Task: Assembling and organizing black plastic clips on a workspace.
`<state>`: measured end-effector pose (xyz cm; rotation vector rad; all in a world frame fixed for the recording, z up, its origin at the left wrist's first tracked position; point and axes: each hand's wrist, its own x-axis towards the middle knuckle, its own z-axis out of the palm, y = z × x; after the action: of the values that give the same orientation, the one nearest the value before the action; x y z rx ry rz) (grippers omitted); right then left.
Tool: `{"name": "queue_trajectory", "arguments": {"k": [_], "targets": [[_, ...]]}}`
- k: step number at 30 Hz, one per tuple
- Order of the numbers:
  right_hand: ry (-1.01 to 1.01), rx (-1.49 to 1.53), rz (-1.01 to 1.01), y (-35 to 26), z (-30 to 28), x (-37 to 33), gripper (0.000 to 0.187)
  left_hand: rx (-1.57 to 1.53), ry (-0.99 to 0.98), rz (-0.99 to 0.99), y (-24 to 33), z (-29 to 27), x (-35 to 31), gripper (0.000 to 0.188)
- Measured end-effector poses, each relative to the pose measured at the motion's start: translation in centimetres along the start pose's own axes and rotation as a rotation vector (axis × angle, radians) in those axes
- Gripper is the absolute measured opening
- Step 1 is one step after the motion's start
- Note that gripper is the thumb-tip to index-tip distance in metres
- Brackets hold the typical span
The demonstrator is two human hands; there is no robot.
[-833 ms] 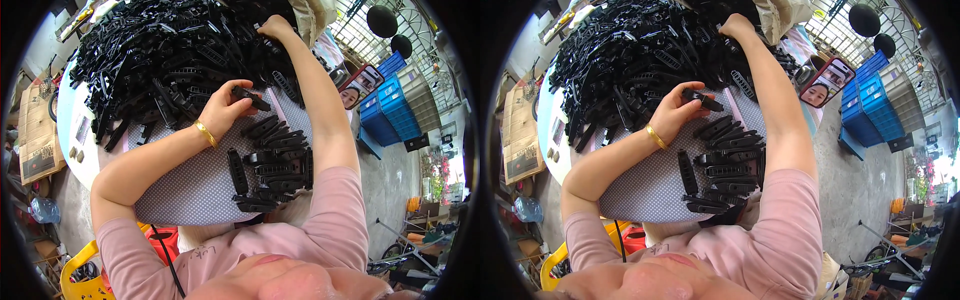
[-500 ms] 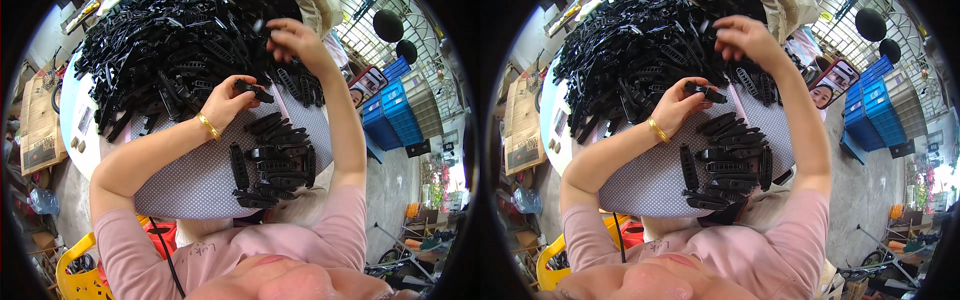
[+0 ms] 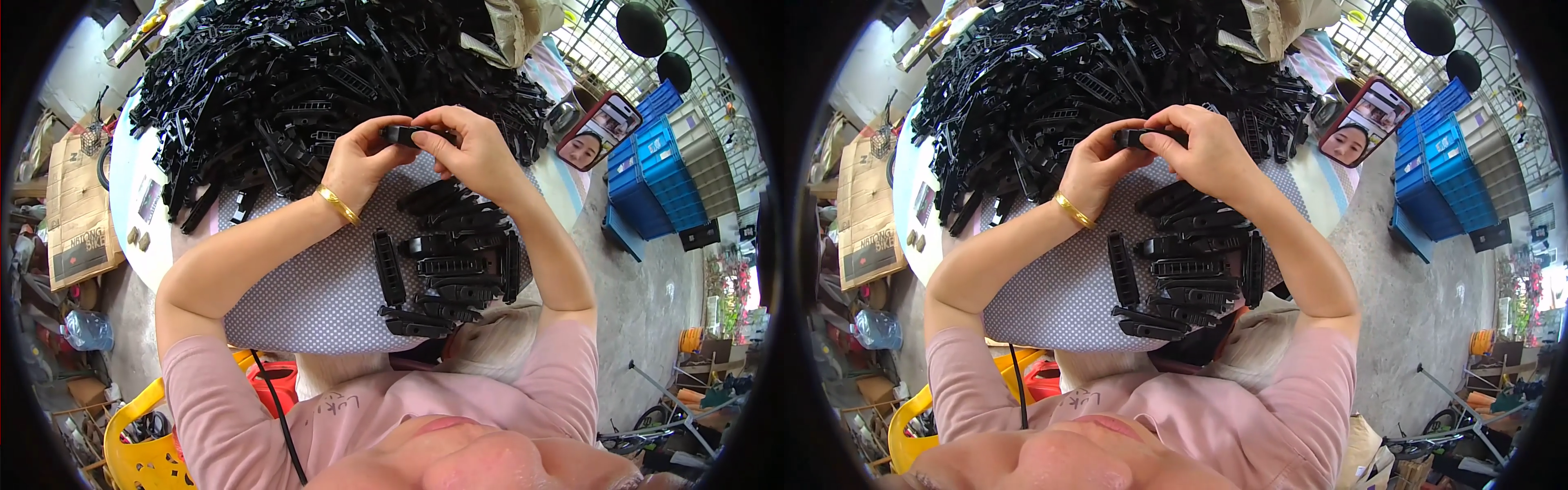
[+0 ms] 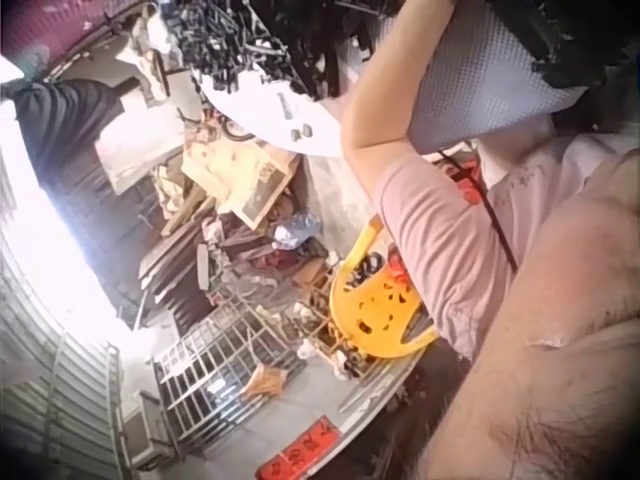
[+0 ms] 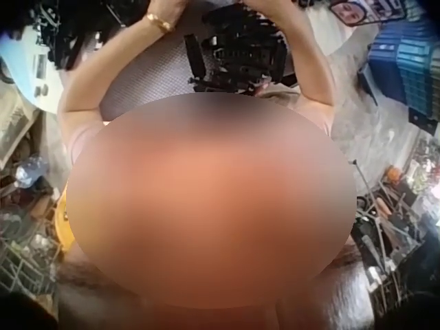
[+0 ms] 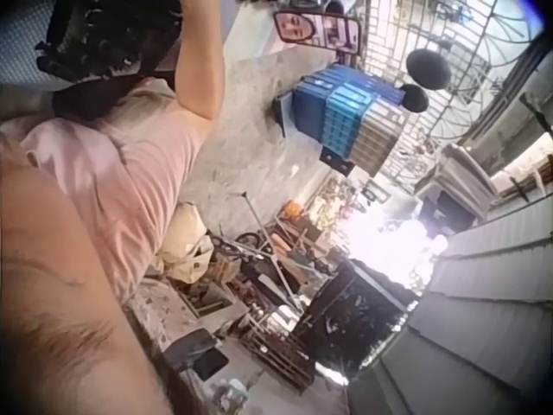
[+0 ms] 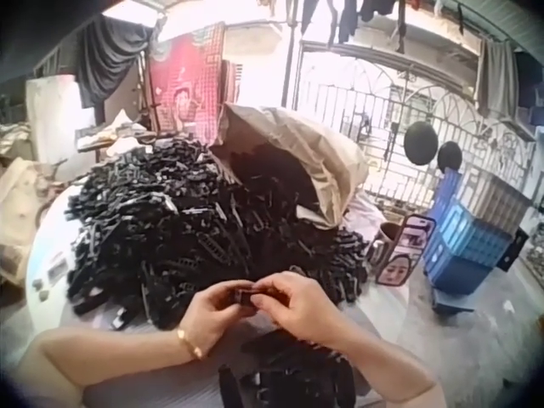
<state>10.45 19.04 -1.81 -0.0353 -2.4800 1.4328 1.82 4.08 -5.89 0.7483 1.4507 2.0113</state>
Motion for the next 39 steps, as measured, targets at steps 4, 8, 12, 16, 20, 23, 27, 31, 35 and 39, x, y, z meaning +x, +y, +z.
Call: {"name": "queue_trajectory", "arguments": {"k": [4, 8, 12, 16, 20, 23, 27, 31, 35, 39], "targets": [[0.102, -0.245, -0.234, 1.0, 0.4, 0.1, 0.02, 0.015, 0.007, 0.023, 0.0, -0.3, 0.1, 0.037], [0.198, -0.451, -0.416, 1.1, 0.5, 0.1, 0.019, 0.083, 0.001, -0.036, 0.1, -0.6, 0.2, 0.039], [0.169, -0.421, -0.324, 0.0, 0.3, -0.4, 0.021, 0.094, -0.002, -0.04, 0.6, -0.7, -0.1, 0.039], [0.166, -0.508, -0.395, 0.8, -1.5, -0.2, 0.038, 0.058, -0.03, -0.001, 1.2, -0.3, -0.2, 0.038], [-0.073, -0.277, -0.159, 0.1, -2.1, -0.4, 0.046, 0.18, -0.03, 0.008, 1.4, -0.6, -0.2, 0.037], [-0.072, -0.287, -0.162, -0.3, -1.8, -0.5, 0.045, 0.222, -0.06, 0.054, 1.8, -0.7, 0.0, 0.035], [0.053, -0.392, -0.262, -0.3, -1.5, -0.7, 0.038, 0.284, -0.072, 0.08, 2.6, -0.7, 0.2, 0.034], [0.066, -0.383, -0.252, -0.3, -1.6, -0.7, 0.033, 0.32, -0.105, 0.114, 2.7, -0.5, 0.3, 0.037], [-0.25, -0.104, -0.04, 0.9, -3.5, 1.0, 0.031, 0.4, -0.112, 0.078, 1.5, -0.4, 0.1, 0.043], [0.009, -0.1, -0.141, 1.5, -5.1, 3.9, 0.025, 0.584, -0.217, 0.014, 0.5, 0.4, -0.4, 0.039]]}}
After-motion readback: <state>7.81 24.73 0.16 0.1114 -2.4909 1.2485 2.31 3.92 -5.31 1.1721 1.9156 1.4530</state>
